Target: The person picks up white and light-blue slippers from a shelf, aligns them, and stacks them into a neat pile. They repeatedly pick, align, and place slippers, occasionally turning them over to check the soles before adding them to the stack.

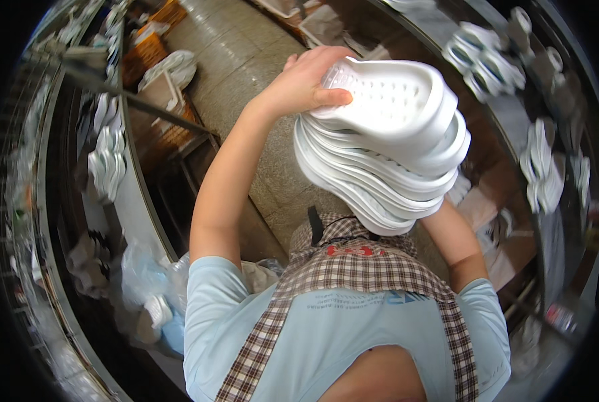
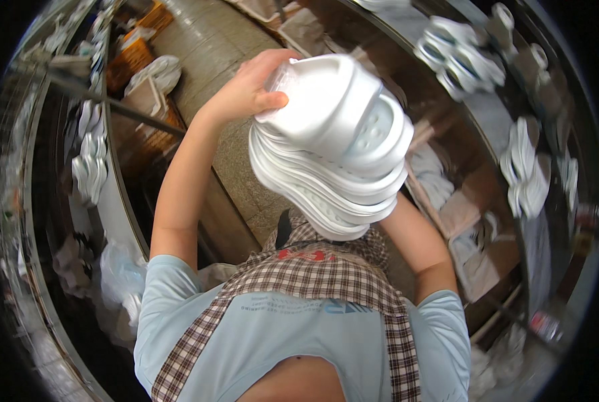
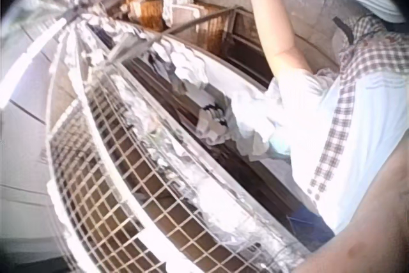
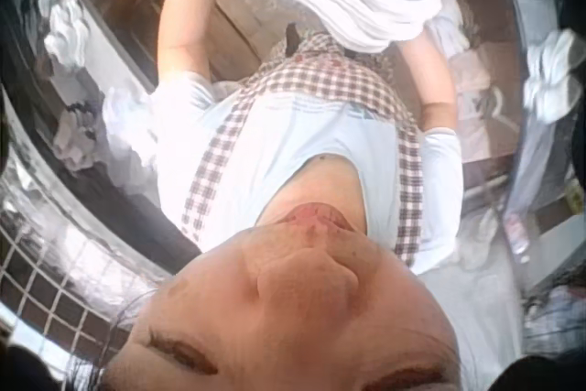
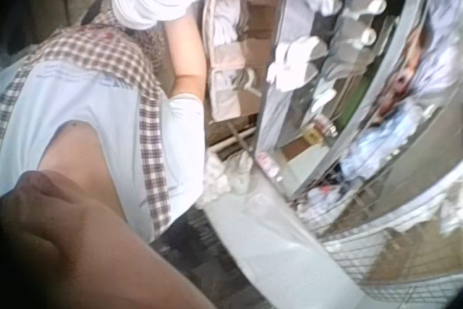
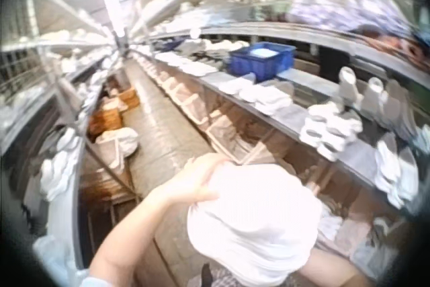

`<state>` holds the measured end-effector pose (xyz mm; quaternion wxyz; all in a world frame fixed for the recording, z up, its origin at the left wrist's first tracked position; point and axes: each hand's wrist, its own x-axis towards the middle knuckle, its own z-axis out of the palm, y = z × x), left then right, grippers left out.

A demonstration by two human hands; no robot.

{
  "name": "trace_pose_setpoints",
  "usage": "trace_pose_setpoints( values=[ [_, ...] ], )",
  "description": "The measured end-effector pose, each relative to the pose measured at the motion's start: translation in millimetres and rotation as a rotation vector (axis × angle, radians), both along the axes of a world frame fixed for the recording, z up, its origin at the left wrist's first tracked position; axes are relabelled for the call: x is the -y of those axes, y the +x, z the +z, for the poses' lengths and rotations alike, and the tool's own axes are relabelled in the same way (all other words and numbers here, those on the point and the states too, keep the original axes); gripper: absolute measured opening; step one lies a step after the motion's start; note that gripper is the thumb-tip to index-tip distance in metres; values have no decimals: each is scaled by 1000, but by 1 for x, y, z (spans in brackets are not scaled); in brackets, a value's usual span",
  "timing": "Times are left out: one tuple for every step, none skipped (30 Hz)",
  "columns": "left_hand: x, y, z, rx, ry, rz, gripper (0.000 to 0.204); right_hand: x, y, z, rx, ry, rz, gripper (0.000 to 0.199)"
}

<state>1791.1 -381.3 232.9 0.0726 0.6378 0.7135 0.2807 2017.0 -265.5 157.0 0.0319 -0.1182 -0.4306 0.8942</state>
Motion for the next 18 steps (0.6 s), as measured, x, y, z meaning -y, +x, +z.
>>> trace_pose_setpoints(
  values=[
    [2,-10,-2,43,-17,43,83,0,-13,1,-18,21,19,46],
    [5,-19,-5,86,-47,93,79,0,-25,1,-34,31,44,46],
    [7,-28,-8,125,-74,119,79,-1,-37,0,-47,41,67,46],
    [7,-38,-11,161,-112,153,80,-2,-49,-3,-59,48,87,45],
    [7,-49,-14,196,-159,185,80,-5,-61,-6,-72,47,107,45],
    [6,-59,-17,176,-174,205,73,-9,-72,-9,-83,50,123,45],
    [7,-73,-17,216,-169,199,72,-11,-87,-9,-93,45,140,45],
    [4,-83,-20,257,-185,200,71,-18,-98,-13,-105,44,154,45],
    [0,-94,-21,303,-191,186,69,-24,-112,-15,-112,39,166,45],
    [-4,-105,-22,289,-213,240,61,-31,-126,-17,-122,35,181,45],
    [-9,-118,-23,281,-203,250,59,-39,-140,-18,-127,29,190,45],
    [-15,-130,-23,272,-202,255,56,-48,-154,-18,-135,20,196,45],
    [-22,-144,-21,253,-181,241,54,-57,-169,-19,-141,18,201,45],
    [-25,-163,-20,271,-195,253,45,-63,-187,-17,-144,12,202,45],
    [-33,-175,-21,295,-189,256,44,-74,-200,-17,-148,10,206,45],
    [-38,-190,-21,316,-169,258,43,-82,-217,-17,-152,5,209,45],
    [-42,-205,-21,338,-152,265,42,-90,-233,-16,-155,3,216,45],
    [-43,-219,-22,371,-138,277,38,-96,-250,-15,-158,-7,226,45]
  ],
)
